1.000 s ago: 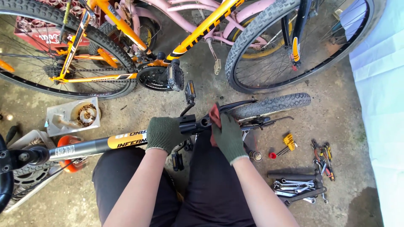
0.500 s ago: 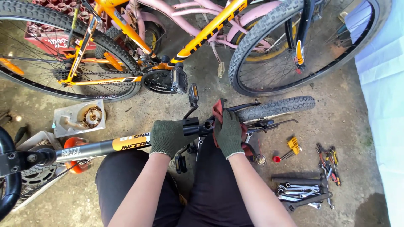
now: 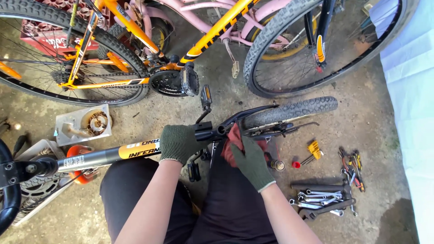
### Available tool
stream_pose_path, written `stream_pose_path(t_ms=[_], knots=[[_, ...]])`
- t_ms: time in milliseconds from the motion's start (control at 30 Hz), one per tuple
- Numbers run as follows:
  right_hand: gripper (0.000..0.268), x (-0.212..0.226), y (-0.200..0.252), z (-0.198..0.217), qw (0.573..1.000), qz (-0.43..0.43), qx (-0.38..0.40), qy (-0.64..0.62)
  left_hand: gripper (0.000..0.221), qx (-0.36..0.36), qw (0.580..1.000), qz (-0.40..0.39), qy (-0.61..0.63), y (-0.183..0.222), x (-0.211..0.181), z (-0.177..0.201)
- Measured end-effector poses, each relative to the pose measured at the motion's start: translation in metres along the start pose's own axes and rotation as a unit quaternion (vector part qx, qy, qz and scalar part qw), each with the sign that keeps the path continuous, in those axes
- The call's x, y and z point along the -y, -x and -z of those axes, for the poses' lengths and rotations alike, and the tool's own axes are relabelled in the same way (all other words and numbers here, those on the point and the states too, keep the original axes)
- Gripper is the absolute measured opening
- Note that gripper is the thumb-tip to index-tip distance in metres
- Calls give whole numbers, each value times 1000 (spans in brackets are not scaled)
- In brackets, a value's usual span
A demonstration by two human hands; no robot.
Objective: Cleaning a bicycle frame with a rag and inspecting the seat
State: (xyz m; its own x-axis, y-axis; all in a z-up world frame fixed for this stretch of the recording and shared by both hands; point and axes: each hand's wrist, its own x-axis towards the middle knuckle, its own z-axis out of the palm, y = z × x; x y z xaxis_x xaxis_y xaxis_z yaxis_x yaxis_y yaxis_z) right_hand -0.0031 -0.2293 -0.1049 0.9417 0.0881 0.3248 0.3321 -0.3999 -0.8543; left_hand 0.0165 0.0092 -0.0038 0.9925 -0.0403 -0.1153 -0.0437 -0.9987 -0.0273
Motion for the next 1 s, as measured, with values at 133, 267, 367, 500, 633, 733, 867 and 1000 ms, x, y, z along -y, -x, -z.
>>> stream_pose_path(t_ms=[133, 267, 367, 500, 633, 733, 867, 1000], knots=[[43, 74, -37, 34, 992, -2, -32, 124, 23, 0, 1000, -7, 4, -3, -3, 0], [43, 81, -82, 8, 986, -8, 108, 125, 23, 2, 1000, -3, 4, -2, -4, 3], [54, 83, -95, -14, 988, 110, 101, 40, 24, 1, 1000, -4, 7, 1, -2, 1], [23, 57, -83, -41, 952, 101, 118, 262, 25, 9, 1000, 2, 11, 5, -1, 0], [32, 42, -82, -56, 941, 153, 13, 301, 16, -6, 1000, 1, 7, 9, -2, 4], [23, 51, -86, -55, 978, -23, -44, 202, 15, -4, 1000, 5, 5, 10, -1, 5], [32, 52, -99, -25, 906, -365, -42, -210, 14, -7, 1000, 2, 4, 6, 0, 9], [40, 90, -62, -27, 986, -164, -24, -31, 13, -8, 1000, 0, 2, 5, -2, 10]])
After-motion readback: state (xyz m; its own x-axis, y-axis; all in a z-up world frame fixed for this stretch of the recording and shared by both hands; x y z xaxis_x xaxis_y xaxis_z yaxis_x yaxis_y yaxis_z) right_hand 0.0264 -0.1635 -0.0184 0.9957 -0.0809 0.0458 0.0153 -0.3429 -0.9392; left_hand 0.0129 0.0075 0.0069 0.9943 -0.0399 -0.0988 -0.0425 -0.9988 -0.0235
